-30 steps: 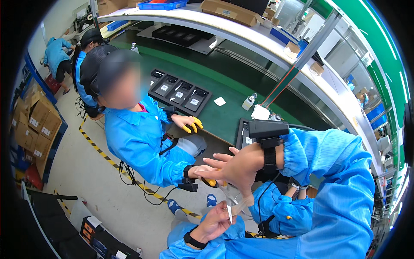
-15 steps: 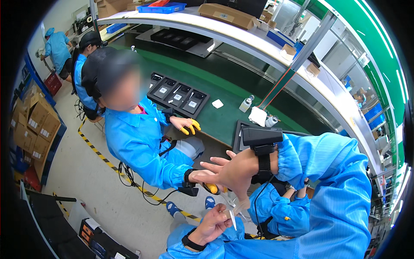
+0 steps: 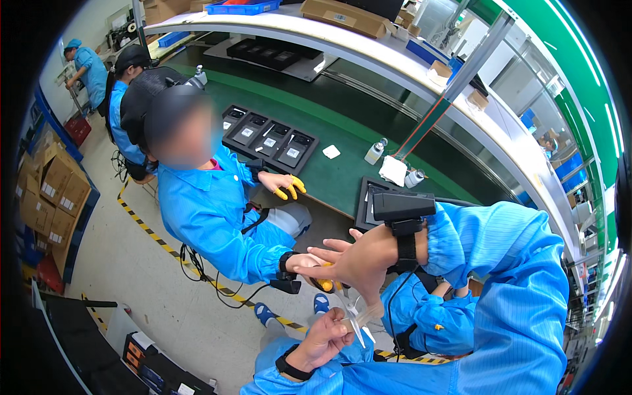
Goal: The recorder uses a handheld scanner to scan serial numbers or barcodes on smartphones arranged in a tray on a conveyor belt.
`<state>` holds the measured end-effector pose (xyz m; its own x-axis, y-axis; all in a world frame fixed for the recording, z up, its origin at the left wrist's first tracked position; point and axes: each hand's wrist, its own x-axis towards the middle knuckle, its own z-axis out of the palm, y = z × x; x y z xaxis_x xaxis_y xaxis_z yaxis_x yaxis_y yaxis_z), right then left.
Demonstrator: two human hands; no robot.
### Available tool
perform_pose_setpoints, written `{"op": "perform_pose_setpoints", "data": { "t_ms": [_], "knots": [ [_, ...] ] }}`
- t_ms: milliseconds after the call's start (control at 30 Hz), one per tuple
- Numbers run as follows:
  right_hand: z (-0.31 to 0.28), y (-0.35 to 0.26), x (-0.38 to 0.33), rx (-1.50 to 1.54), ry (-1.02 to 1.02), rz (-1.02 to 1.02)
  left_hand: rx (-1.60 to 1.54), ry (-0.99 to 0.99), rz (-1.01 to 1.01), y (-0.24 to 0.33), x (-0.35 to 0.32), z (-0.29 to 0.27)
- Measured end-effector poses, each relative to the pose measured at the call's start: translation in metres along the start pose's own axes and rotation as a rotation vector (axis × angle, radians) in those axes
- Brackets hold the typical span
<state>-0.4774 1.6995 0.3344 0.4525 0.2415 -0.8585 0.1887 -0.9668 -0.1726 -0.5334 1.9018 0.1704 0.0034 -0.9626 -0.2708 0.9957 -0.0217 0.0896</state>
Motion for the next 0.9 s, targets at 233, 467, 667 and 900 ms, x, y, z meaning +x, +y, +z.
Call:
{"op": "perform_pose_setpoints", "data": {
  "t_ms": [233,467,667,900],
  "knots": [
    [-0.008,-0.005,0.001,0.002,0.006,-0.004,0.028,-0.050,-0.002,0.001,-0.002,-0.013],
    [-0.009,-0.005,-0.003,0.077,0.005,0.011,0.053,0.004,-0.018,0.008,-0.005,-0.001],
    [-0.001,-0.007,0.002,0.012,0.021,0.049,0.049,-0.025,-0.044,0.008,-0.006,-0.003],
    [-0.002,-0.008,-0.002,0.034,0.003,0.061,0.021,0.006,-0.044,0.006,-0.007,-0.004]
  ]
}}
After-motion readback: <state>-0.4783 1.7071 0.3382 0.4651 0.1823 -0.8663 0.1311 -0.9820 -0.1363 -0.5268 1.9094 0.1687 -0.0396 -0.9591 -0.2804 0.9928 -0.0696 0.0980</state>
